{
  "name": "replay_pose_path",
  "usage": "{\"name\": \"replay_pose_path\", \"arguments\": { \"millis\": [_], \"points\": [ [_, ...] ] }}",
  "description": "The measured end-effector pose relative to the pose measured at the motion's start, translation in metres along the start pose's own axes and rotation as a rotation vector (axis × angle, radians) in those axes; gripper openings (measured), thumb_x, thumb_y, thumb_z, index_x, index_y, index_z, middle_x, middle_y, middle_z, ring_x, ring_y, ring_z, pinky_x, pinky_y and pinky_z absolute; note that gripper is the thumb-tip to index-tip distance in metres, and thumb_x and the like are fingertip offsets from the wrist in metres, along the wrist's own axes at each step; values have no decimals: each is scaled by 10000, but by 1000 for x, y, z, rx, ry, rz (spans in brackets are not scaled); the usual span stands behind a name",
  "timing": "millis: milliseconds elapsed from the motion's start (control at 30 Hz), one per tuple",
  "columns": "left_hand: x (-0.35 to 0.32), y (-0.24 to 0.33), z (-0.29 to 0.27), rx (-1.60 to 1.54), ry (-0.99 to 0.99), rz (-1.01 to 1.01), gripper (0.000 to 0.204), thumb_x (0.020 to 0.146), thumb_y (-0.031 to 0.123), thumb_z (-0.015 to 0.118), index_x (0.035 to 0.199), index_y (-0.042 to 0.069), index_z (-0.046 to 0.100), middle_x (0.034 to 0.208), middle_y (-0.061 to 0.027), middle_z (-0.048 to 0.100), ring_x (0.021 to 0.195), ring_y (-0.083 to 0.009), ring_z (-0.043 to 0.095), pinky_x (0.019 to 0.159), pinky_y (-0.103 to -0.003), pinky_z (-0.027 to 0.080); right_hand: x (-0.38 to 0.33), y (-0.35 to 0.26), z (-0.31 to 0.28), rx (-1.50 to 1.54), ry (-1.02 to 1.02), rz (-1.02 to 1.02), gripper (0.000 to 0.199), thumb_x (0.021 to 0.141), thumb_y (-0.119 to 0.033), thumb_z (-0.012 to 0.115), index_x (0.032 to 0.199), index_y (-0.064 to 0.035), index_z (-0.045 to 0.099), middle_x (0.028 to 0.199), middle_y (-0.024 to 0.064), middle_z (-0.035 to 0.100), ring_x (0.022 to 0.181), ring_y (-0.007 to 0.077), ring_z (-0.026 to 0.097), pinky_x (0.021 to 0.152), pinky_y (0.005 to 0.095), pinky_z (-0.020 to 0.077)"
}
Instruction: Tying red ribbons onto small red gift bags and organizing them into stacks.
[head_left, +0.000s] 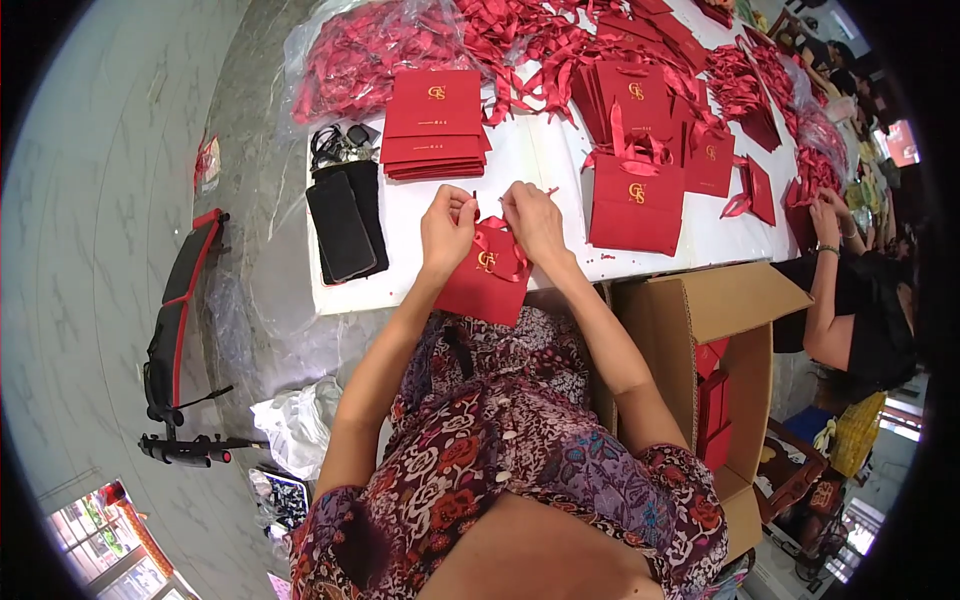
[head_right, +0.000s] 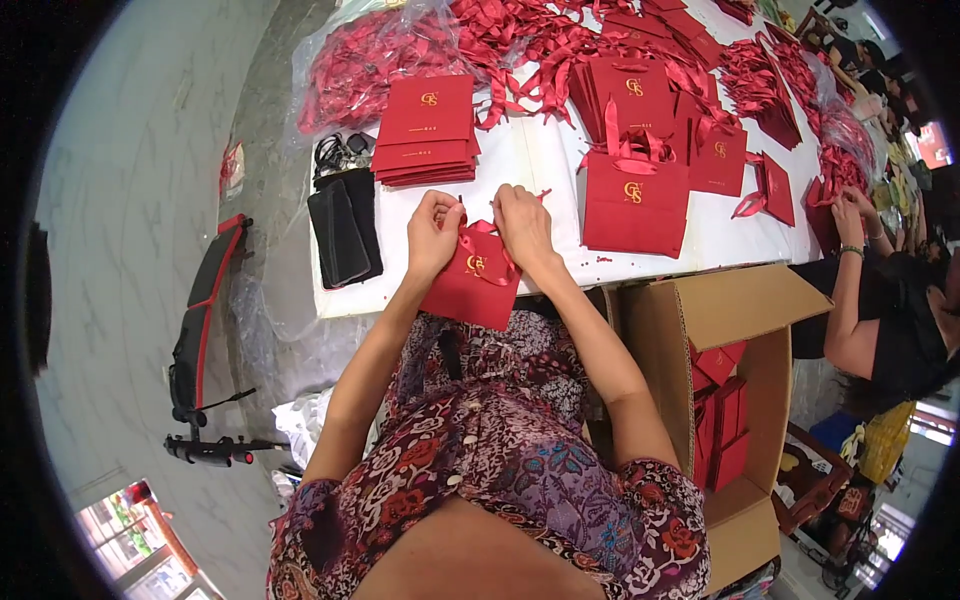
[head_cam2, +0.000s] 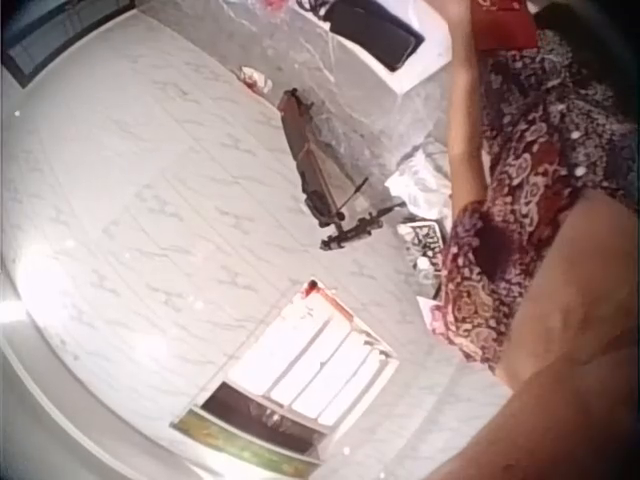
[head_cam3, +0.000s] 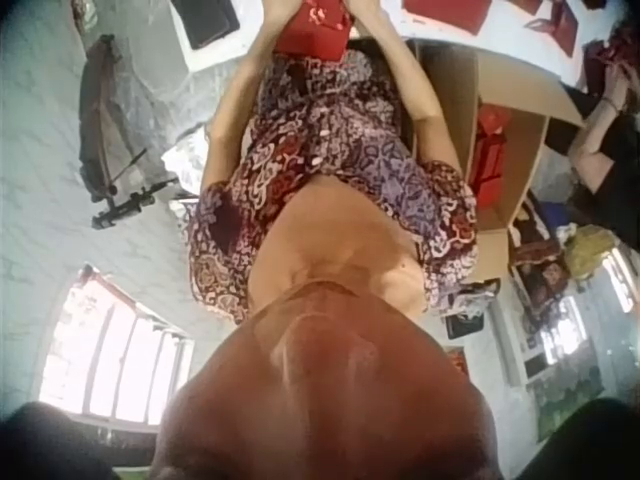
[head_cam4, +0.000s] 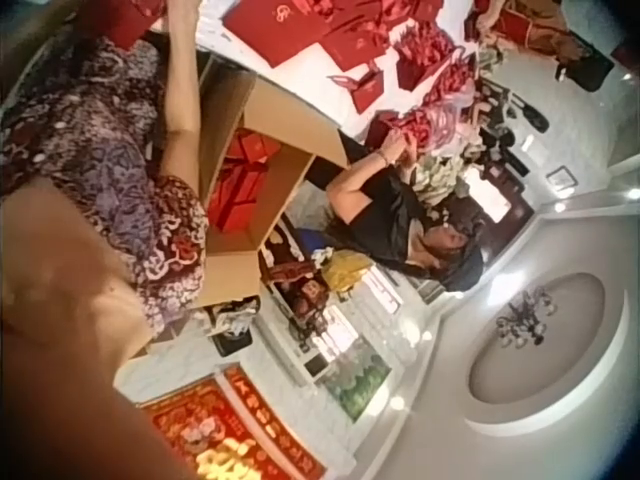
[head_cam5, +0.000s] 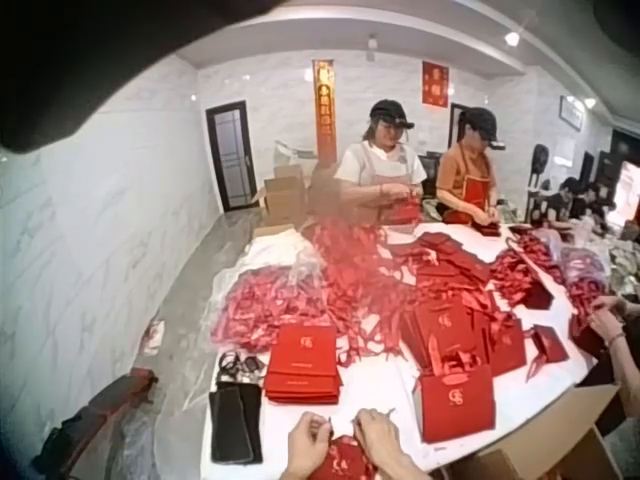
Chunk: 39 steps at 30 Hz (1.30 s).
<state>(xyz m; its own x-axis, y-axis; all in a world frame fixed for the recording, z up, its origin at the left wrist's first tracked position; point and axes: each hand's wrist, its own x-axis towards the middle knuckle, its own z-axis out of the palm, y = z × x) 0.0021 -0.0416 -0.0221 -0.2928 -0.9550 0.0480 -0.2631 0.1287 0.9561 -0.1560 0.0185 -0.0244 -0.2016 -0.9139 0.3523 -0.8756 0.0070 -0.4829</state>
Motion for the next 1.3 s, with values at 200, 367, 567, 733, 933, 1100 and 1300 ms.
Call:
{"name": "replay_pose_path", "arguments": {
  "millis": [200,367,567,733,933,1100,1300],
  "points": [
    [0,5,-7,-140,-46,-26,69,927,33,650,949,-12,603,822,-36,663,744,-77,619,687,-213,502,8,3,-14,653,-78,432,222,843,-59,742,1048,11,693,844,88,725,772,130,694,705,253,545],
    [-2,13,-3,-119,-100,0,84,889,50,669,954,-2,653,821,-62,705,743,-121,667,675,-268,532,9,-7,-16,984,-227,465,211,874,-59,726,1068,23,706,890,66,725,805,101,672,735,225,543],
    [-3,23,4,9,-121,50,115,873,64,671,973,6,674,917,-112,718,797,-200,700,729,-318,548,5,-5,-14,1126,-178,440,167,909,-65,698,1045,32,700,900,46,713,787,76,645,718,204,517],
    [-11,25,-12,274,5,400,345,860,162,737,1138,2,612,1118,-169,686,941,-282,691,836,-356,538,7,-6,-40,1125,-25,492,141,949,-92,661,1044,9,679,860,1,678,782,49,602,724,187,484],
    [-35,22,-19,-156,-400,116,464,829,94,756,1221,-8,530,1089,-178,703,996,-218,693,841,-349,540,20,14,-29,1097,-20,423,139,950,-96,655,1044,5,675,845,-17,662,729,36,570,665,189,466],
    [-56,45,-23,21,-425,109,436,819,71,747,1194,-10,539,1025,-178,711,961,-247,706,833,-346,538,46,45,-31,924,250,350,145,923,-112,674,1010,2,689,806,-18,657,688,46,549,647,213,460],
    [-52,38,-17,-119,-367,122,437,830,47,739,1208,-15,530,1047,-151,702,974,-214,684,856,-332,528,43,38,-48,827,181,474,283,911,-127,696,1151,18,653,866,32,686,750,80,610,705,231,499]
  ]
}}
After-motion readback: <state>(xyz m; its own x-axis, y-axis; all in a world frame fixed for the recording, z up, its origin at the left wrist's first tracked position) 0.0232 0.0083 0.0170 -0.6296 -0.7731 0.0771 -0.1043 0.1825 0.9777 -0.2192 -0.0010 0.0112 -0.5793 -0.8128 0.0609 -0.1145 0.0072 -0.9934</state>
